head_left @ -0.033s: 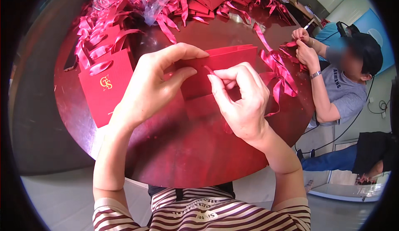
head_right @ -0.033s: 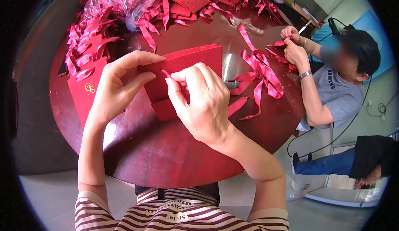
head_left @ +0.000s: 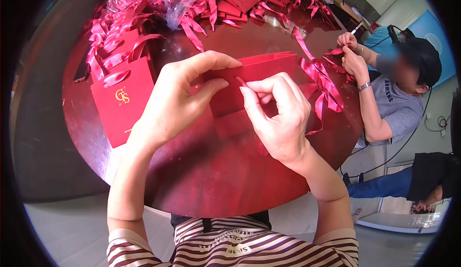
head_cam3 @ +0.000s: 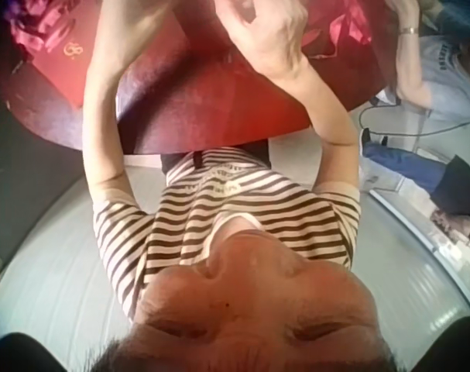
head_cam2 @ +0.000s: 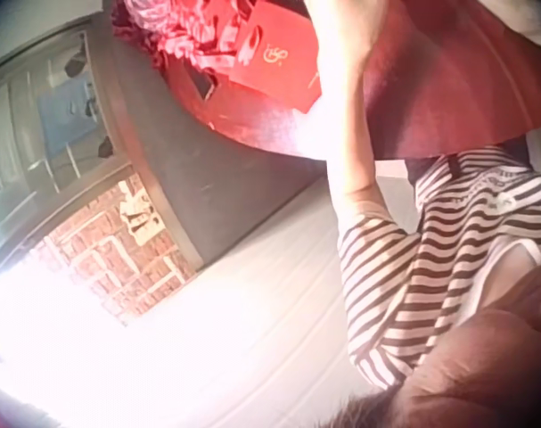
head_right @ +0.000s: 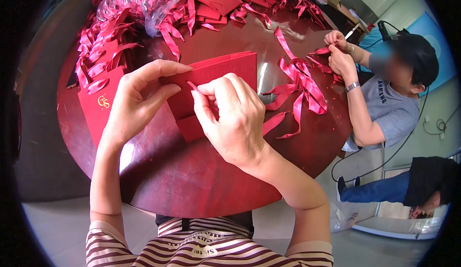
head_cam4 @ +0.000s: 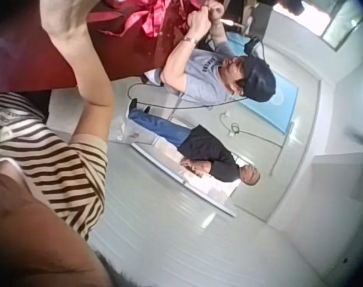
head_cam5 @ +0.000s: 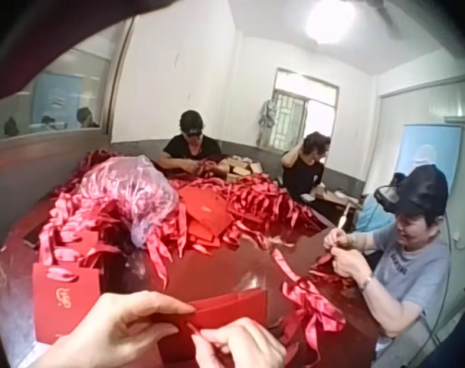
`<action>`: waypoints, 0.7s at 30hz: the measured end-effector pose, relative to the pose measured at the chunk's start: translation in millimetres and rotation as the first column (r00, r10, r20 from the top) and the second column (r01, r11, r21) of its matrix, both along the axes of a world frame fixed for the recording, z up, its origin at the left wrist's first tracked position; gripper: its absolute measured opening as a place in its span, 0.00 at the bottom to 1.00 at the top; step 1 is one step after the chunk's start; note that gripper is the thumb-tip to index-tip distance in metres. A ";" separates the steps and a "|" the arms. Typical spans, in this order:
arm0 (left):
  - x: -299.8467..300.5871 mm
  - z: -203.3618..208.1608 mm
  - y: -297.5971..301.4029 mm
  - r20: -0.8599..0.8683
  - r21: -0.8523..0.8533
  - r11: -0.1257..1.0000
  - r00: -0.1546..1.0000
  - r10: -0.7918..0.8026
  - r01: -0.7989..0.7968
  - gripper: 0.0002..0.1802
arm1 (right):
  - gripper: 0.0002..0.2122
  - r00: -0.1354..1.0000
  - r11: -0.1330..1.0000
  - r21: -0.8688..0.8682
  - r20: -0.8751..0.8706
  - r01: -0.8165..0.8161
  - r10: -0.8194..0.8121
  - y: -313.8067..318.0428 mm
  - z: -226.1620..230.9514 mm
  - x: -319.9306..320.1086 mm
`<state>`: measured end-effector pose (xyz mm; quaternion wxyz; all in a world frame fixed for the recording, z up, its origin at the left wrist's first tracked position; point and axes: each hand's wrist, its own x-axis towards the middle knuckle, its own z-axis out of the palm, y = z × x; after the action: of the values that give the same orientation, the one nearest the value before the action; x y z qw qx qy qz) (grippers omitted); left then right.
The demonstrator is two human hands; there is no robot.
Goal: The person assembles gift bags by threading ribbon handles through the pre-cut slits on the paper bags by hand.
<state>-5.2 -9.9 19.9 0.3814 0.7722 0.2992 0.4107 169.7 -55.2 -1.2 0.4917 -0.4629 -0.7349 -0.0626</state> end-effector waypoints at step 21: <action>33.4 10.4 -35.6 -0.106 0.544 0.830 0.972 0.211 -0.121 0.18 | 0.09 0.969 0.979 0.071 0.145 0.192 -0.200 -21.4 19.5 0.3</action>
<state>28.2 -45.4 30.3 0.0891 0.8493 0.2692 0.4453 170.1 -76.6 18.3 0.4390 -0.5130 -0.7186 -0.1667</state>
